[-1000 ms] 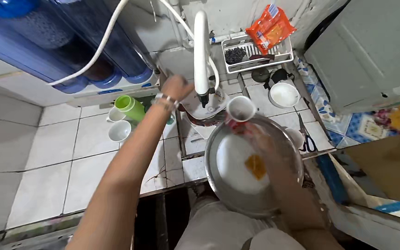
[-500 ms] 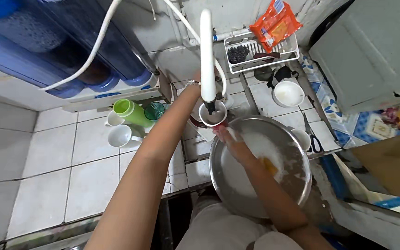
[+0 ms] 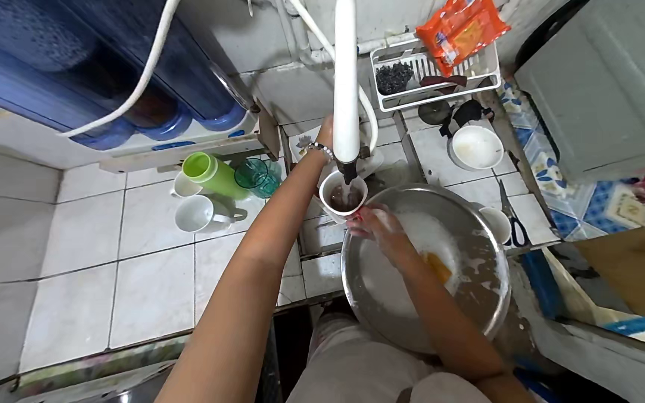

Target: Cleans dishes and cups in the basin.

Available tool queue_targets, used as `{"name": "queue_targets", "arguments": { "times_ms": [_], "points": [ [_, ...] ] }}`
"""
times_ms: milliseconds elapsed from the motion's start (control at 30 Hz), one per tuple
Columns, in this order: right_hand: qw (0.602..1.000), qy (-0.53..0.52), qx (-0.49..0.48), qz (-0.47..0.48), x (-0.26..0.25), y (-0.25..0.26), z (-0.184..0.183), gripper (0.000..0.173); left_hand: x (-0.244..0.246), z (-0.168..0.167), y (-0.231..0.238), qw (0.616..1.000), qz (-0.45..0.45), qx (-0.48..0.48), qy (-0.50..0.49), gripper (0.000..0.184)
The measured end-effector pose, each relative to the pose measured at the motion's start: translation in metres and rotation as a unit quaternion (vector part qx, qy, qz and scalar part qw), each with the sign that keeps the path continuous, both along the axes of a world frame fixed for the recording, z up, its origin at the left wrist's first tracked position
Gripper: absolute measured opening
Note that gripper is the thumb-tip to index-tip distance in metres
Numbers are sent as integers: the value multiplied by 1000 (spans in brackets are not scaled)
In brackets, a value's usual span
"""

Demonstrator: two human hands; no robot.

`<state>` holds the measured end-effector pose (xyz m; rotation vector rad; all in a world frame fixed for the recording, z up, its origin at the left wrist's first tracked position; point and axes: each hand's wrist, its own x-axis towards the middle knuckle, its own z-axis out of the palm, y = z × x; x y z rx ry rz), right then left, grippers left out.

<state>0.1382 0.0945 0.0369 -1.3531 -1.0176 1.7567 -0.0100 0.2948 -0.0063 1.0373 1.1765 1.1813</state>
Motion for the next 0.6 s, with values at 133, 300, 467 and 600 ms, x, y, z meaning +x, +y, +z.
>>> {"name": "queue_targets", "arguments": {
  "times_ms": [133, 300, 467, 600],
  "points": [
    [999, 43, -10, 6, 6, 4, 1, 35, -2, -2, -1, 1000, -6, -22, 14, 38],
    [996, 57, -60, 14, 4, 5, -1, 31, -20, 20, 4, 963, -123, -15, 241, 42],
    [988, 122, -91, 5, 0, 0, -4, 34, -32, 36, 27, 915, -244, -35, 320, 46],
    [980, 162, -113, 26, -3, 0, -9, 42, -1, 75, 25, 856, -213, -76, 464, 47]
  ]
}}
